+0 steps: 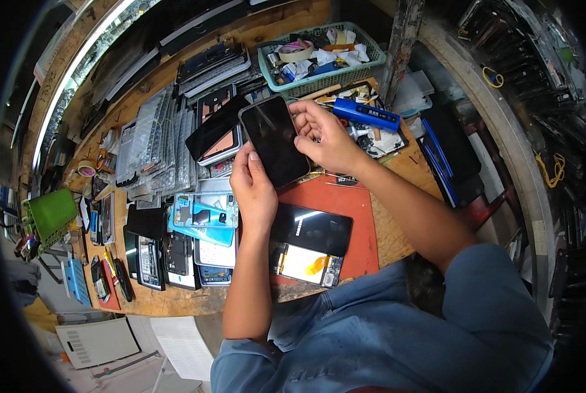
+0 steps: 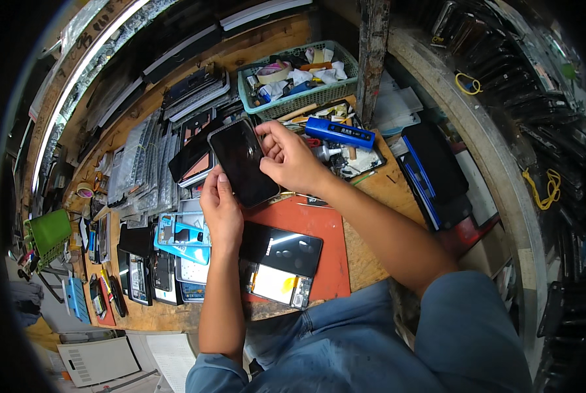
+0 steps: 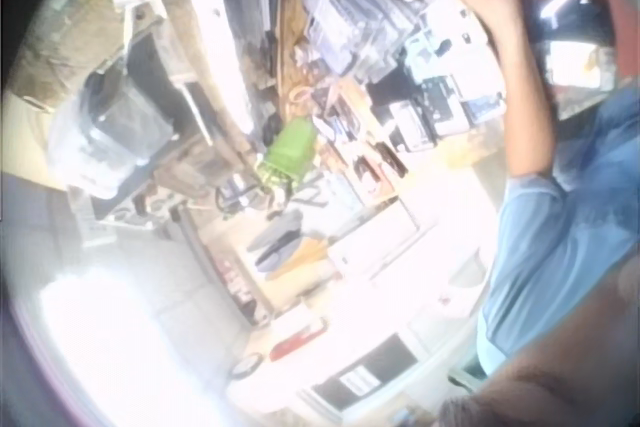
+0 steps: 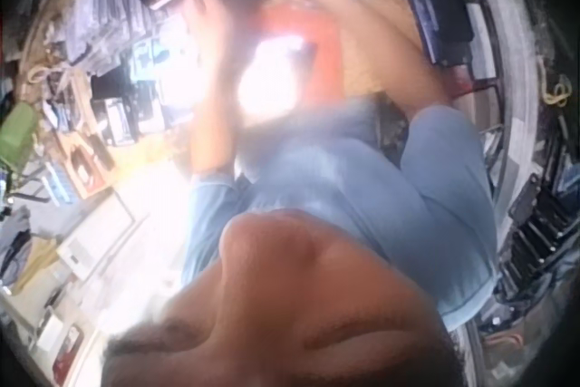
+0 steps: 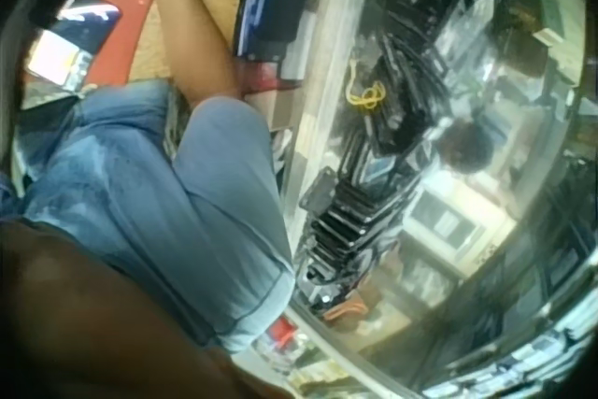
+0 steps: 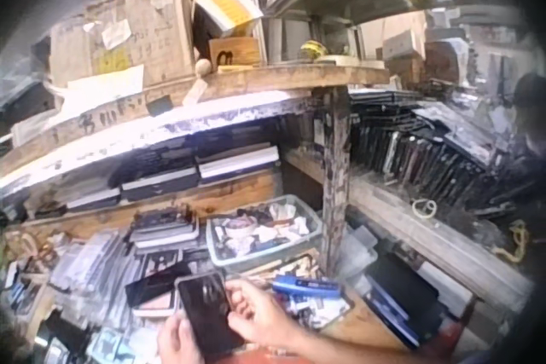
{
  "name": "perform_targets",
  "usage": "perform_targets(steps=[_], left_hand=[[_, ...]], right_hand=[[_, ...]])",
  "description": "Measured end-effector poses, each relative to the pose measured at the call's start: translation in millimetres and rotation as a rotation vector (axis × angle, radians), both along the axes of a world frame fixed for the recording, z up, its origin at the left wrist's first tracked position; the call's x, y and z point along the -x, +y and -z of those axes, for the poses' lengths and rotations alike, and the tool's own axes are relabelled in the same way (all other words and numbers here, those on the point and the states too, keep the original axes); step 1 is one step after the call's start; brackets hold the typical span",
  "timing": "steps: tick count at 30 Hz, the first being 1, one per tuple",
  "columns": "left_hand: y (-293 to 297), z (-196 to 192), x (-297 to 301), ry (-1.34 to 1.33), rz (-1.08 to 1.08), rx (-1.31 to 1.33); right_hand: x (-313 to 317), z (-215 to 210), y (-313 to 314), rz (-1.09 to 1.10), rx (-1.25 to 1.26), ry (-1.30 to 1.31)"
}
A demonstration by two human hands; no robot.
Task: The person handles several smartphones and internal components on a cluttered workbench. They pick up a black phone, inspect its screen, and place it down. They then handle a disassembled phone with exposed ribbon cables, using tweezers to adjust internal parts. The person repeatedly picks up and sets down various phones and parts throughout the clip.
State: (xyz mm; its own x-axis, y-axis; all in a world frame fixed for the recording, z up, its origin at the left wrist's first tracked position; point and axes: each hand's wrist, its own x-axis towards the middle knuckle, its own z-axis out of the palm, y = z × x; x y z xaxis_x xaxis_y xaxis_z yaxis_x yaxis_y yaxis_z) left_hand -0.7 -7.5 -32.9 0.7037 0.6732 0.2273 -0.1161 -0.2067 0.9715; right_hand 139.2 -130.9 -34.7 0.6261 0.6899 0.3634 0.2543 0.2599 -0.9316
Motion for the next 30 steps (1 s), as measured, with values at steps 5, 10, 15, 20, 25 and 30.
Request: perform_targets(steps=[5,10,15,20,25,30], left_hand=[[4.1,6.1,-1.9,-0.033,0.012,-0.012],[2.2,5.2,-2.1,-0.056,0.051,0.024],[0.2,4.5,-0.7,-0.079,0.067,0.041],[3.0,8.8,0.3,-0.024,0.029,-0.009],[0.1,5.5,1.1,-0.026,0.035,0.019],[-2.6,4.4,1.6,-0.042,0.027,0.025]], right_hand=[[-0.4,0.4,0.0,-0.021,0.038,-0.038],[2.8,0.7,1.9,-0.003,0.034,-0.017],[5.8,-5.2,-0.5,-0.020,0.024,-0.023],[3.3,-2.9,-2.9,-0.019,0.012,-0.030],[-0.2,1.0,-1.1,0.005,0.002,0.012],[6.6,-8.4,-3.4,0.042,0.061,-0.033]])
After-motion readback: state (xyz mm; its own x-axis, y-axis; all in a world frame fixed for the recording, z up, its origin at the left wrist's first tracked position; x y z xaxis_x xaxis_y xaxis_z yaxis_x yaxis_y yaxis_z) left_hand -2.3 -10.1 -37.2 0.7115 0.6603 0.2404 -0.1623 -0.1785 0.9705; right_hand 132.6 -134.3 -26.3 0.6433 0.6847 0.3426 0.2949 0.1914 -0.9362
